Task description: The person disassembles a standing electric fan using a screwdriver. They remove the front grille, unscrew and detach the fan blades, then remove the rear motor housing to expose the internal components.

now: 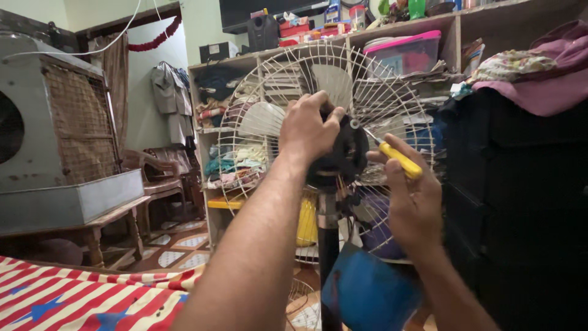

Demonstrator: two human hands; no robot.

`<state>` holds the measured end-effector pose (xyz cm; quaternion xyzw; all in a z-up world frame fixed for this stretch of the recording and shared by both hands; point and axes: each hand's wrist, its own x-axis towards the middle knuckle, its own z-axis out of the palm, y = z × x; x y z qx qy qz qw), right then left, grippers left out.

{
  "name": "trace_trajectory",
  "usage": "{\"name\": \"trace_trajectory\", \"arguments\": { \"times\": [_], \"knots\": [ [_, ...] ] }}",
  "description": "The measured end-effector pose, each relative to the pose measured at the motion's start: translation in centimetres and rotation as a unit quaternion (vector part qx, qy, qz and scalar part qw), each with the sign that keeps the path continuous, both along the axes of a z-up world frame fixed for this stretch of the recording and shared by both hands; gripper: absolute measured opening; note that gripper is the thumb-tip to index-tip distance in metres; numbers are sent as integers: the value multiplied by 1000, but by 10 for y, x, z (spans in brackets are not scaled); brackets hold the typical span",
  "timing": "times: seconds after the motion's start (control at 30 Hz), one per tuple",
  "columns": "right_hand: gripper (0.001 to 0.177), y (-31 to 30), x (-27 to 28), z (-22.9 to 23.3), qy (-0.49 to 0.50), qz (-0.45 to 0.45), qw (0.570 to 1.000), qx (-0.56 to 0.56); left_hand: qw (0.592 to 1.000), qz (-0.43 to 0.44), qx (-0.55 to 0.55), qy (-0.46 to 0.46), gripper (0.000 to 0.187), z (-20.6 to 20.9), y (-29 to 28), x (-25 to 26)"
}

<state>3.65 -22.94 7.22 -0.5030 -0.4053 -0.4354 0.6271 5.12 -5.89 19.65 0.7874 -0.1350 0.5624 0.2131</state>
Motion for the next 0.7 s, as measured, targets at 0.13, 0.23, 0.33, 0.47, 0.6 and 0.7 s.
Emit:
{"name": "trace_trajectory", "arguments": {
  "times": [0.13,0.23,0.33,0.47,0.6,0.7],
  "knots": [
    [41,-6,0,1,15,-27,999,41,1000,-5,-15,15,27,3,-1,-2],
    [40,-10,-1,2,12,-47,998,51,1000,-9,-19,18,28,3,-1,-6],
    [40,-12,0,7,16,-52,997,52,999,-3,-25,33,27,6,-3,-7],
    [41,-11,0,3,27,-37,998,45,999,8,-25,41,26,3,-4,-7],
    [40,-18,0,-2,33,-56,997,29,999,4,-19,29,26,5,-7,-2],
    [40,-25,1,-4,29,-50,998,28,999,3,-19,28,27,5,-10,2]
  ]
}}
